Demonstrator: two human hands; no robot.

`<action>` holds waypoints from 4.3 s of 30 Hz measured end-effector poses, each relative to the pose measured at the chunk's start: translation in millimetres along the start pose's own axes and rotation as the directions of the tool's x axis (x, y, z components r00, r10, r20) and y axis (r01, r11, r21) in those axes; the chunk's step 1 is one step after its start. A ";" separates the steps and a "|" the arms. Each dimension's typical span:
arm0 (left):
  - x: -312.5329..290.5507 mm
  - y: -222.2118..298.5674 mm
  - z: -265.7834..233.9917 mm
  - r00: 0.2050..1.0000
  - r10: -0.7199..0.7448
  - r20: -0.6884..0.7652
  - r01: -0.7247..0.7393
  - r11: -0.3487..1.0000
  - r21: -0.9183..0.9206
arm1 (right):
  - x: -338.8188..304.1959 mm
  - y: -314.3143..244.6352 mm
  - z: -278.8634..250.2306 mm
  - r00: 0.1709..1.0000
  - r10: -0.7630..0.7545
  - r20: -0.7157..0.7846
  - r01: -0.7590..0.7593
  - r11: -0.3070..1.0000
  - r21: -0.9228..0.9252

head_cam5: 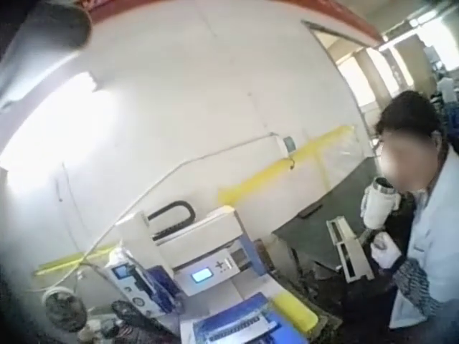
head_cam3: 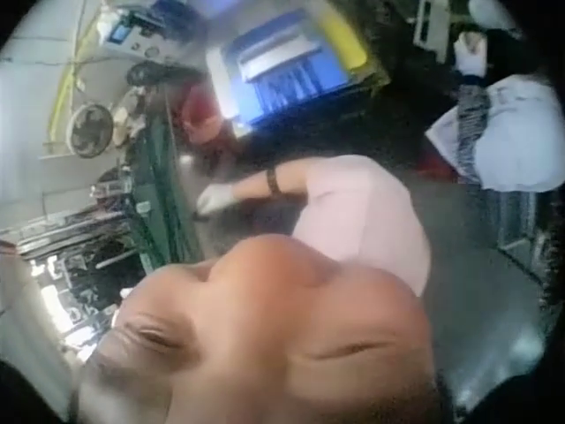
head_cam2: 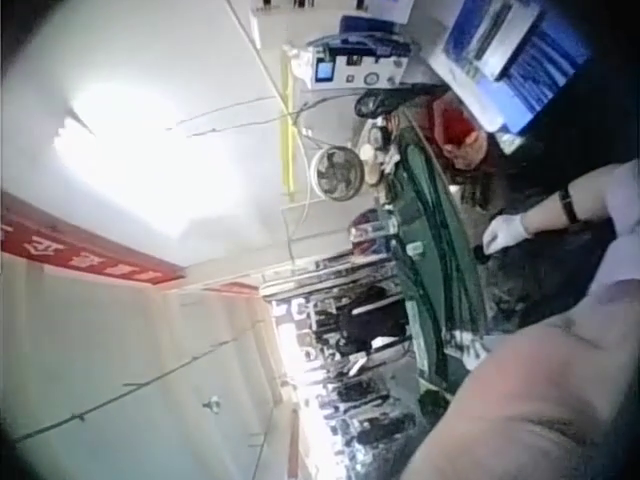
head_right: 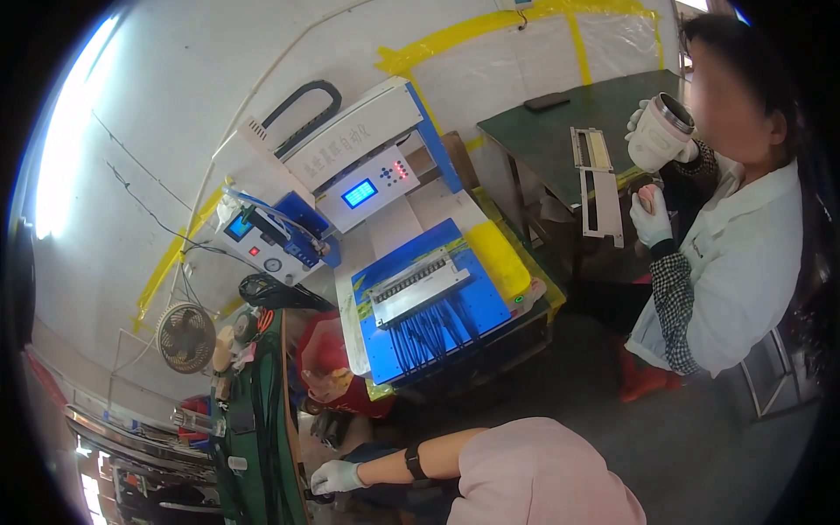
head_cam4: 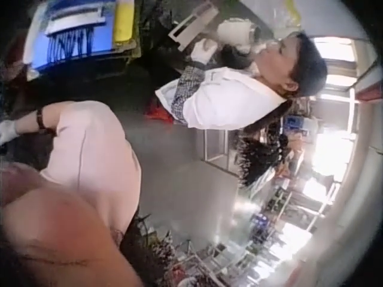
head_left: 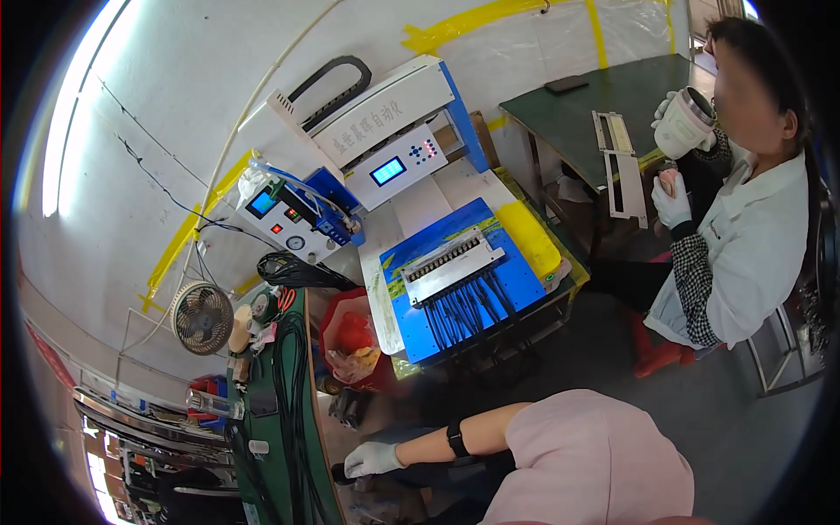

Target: Organizing and inserting black electrical cables into a metal assembly fixture at a factory workstation.

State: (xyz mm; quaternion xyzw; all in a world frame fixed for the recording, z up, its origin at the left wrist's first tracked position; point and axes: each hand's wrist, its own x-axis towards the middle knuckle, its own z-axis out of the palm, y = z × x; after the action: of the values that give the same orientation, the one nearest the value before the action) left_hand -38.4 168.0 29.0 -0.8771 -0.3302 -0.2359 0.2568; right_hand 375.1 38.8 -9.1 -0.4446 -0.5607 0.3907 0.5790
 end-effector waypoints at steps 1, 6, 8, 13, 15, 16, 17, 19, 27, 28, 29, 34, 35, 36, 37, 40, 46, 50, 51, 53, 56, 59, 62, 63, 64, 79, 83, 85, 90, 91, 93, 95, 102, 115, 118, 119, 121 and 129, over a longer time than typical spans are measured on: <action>-1.0 0.5 0.7 1.000 -0.004 -0.001 0.004 1.000 0.001 | -0.5 -0.1 0.8 1.000 0.000 -0.004 0.000 1.000 0.009; -7.8 3.6 3.1 1.000 -0.028 -0.008 0.028 1.000 0.005 | -3.3 -6.4 1.7 1.000 -0.008 -0.021 0.008 1.000 0.022; -11.8 4.7 3.6 0.999 -0.040 -0.009 0.040 0.999 0.008 | -3.2 -6.5 0.8 1.000 -0.012 -0.023 0.012 1.000 0.018; -23.0 4.5 3.4 0.998 -0.065 -0.007 0.065 0.998 0.014 | -2.5 -8.9 1.2 0.999 -0.041 -0.032 0.041 0.999 -0.011; -26.6 6.3 5.7 0.998 -0.068 -0.002 0.068 0.998 0.008 | -6.4 -11.4 -0.4 0.999 -0.032 -0.036 0.032 0.999 0.020; -27.5 7.3 7.7 0.998 -0.067 0.000 0.067 0.998 0.003 | -6.8 -9.1 -0.1 0.999 -0.025 -0.042 0.026 1.000 0.017; -27.7 8.6 10.6 0.998 -0.064 0.002 0.064 0.998 -0.005 | -5.5 -5.0 0.8 0.998 -0.043 -0.050 0.044 0.999 0.019; -23.9 11.8 18.6 0.999 -0.053 0.002 0.053 0.998 -0.024 | -1.8 2.6 2.3 0.994 -0.078 -0.073 0.080 0.997 0.018; 2.1 23.6 47.1 1.000 0.008 -0.026 -0.011 0.995 -0.101 | 5.1 12.8 10.0 0.992 -0.085 -0.094 0.097 0.987 0.131; 1.8 23.8 46.8 1.000 0.008 -0.029 -0.011 0.995 -0.103 | 4.4 14.5 10.3 0.992 -0.085 -0.098 0.097 0.987 0.127; 1.0 23.7 45.9 0.999 0.007 -0.033 -0.010 0.995 -0.104 | 3.8 15.7 10.7 0.991 -0.084 -0.100 0.098 0.985 0.140; -5.0 20.0 37.7 0.997 -0.029 -0.068 0.023 0.996 -0.085 | 4.1 10.8 9.5 0.993 -0.087 -0.079 0.100 0.979 0.178; -7.2 19.4 36.1 0.997 -0.037 -0.074 0.031 0.996 -0.081 | 3.5 10.0 9.6 0.994 -0.082 -0.073 0.094 0.978 0.187; -9.5 19.0 34.5 0.996 -0.045 -0.080 0.038 0.996 -0.078 | 4.6 11.6 10.0 0.994 -0.086 -0.068 0.097 0.978 0.183; -11.9 18.7 33.1 0.995 -0.053 -0.086 0.046 0.996 -0.075 | 6.2 14.2 10.3 0.995 -0.074 -0.069 0.086 0.975 0.203; -18.6 18.7 30.1 0.992 -0.075 -0.103 0.068 0.995 -0.071 | 7.0 14.6 11.3 0.996 -0.051 -0.068 0.066 0.969 0.237; -30.6 17.0 22.3 0.986 -0.109 -0.129 0.102 0.993 -0.061 | 3.9 9.5 12.3 0.998 0.016 -0.058 -0.005 0.985 0.174; -42.5 14.0 14.6 0.983 -0.129 -0.132 0.124 0.991 -0.049 | 3.1 7.8 9.3 0.997 0.010 -0.082 0.001 0.990 0.139; -46.1 13.4 12.9 0.982 -0.135 -0.132 0.130 0.990 -0.046 | 3.1 7.6 10.1 0.996 0.007 -0.090 0.005 0.991 0.130; -53.2 12.9 10.4 0.980 -0.148 -0.131 0.144 0.989 -0.043 | 3.5 8.1 15.1 0.996 0.002 -0.086 0.008 0.993 0.119; -60.9 19.0 14.3 0.977 -0.170 -0.130 0.166 0.985 -0.046 | 2.2 9.8 15.0 0.997 -0.006 -0.082 0.013 0.996 0.091; -64.3 22.5 14.2 0.974 -0.186 -0.127 0.183 0.982 -0.042 | 1.0 8.1 15.2 0.995 0.053 -0.090 -0.040 0.990 0.138; -73.8 18.4 -3.5 0.967 -0.214 -0.139 0.211 0.977 -0.035 | 5.2 -3.0 24.7 0.997 0.075 -0.035 -0.069 0.988 0.135; -75.1 16.6 -10.4 0.962 -0.229 -0.152 0.225 0.973 -0.043 | 7.3 -6.7 29.5 0.996 0.085 -0.008 -0.083 0.988 0.132; -65.3 25.2 -11.9 0.960 -0.231 -0.159 0.222 0.972 -0.073 | 4.4 -3.9 25.4 0.995 0.093 -0.020 -0.090 0.987 0.132; -35.4 62.0 -49.0 0.968 -0.221 -0.122 0.206 0.971 -0.120 | 9.2 -5.5 16.1 0.995 0.075 -0.070 -0.065 0.990 0.124; -35.6 78.8 -32.4 0.869 -0.486 0.094 0.493 0.835 -0.244 | 17.2 -49.6 6.9 0.975 0.183 0.124 -0.204 0.962 0.182; -35.3 85.3 -36.8 0.844 -0.534 0.044 0.530 0.818 -0.222 | 38.5 -69.9 29.0 0.966 0.099 0.240 -0.124 0.988 0.092; -24.1 84.1 -41.0 0.797 -0.603 -0.015 0.578 0.771 -0.267 | 97.1 -75.2 108.4 0.899 0.105 0.425 -0.084 0.994 -0.066; -17.7 81.2 -51.6 0.809 -0.586 -0.050 0.558 0.792 -0.250 | 110.4 -78.6 123.1 0.875 -0.032 0.483 0.134 0.975 -0.178; -14.3 73.4 -70.5 0.793 -0.609 -0.013 0.589 0.771 -0.242 | 130.5 -77.3 159.4 0.821 -0.076 0.566 0.263 0.930 -0.256; -20.3 78.2 -71.9 0.755 -0.654 0.034 0.643 0.730 -0.232 | 138.7 -57.7 187.1 0.790 0.051 0.612 0.152 0.949 -0.275; -26.9 81.1 -66.5 0.745 -0.665 0.048 0.651 0.710 -0.269 | 169.1 -30.0 232.0 0.598 -0.106 0.795 0.727 0.489 -0.482; -51.8 37.5 -54.8 0.467 -0.883 -0.053 0.801 0.447 -0.398 | 159.4 -35.7 213.2 0.599 -0.134 0.789 0.566 0.768 -0.299; -53.6 38.8 -53.8 0.486 -0.872 -0.055 0.788 0.464 -0.404 | 156.6 -39.7 209.3 0.543 -0.168 0.823 0.656 0.697 -0.290; -52.2 40.5 -53.4 0.479 -0.877 -0.038 0.791 0.450 -0.414 | 155.8 -39.2 207.3 0.549 -0.170 0.819 0.652 0.699 -0.292; -49.7 43.3 -53.3 0.467 -0.884 -0.005 0.796 0.423 -0.434 | 154.3 -38.0 204.1 0.540 -0.179 0.823 0.692 0.651 -0.312; -51.3 45.5 -52.4 0.479 -0.878 -0.004 0.802 0.440 -0.405 | 151.1 -33.9 203.1 0.500 -0.209 0.840 0.750 0.589 -0.300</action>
State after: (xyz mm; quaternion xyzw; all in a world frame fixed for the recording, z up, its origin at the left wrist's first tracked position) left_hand -53.7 83.1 25.3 -0.5936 -0.6461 -0.4793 -0.0213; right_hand 181.0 187.9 63.9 -0.2257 -0.9443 0.1245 0.2047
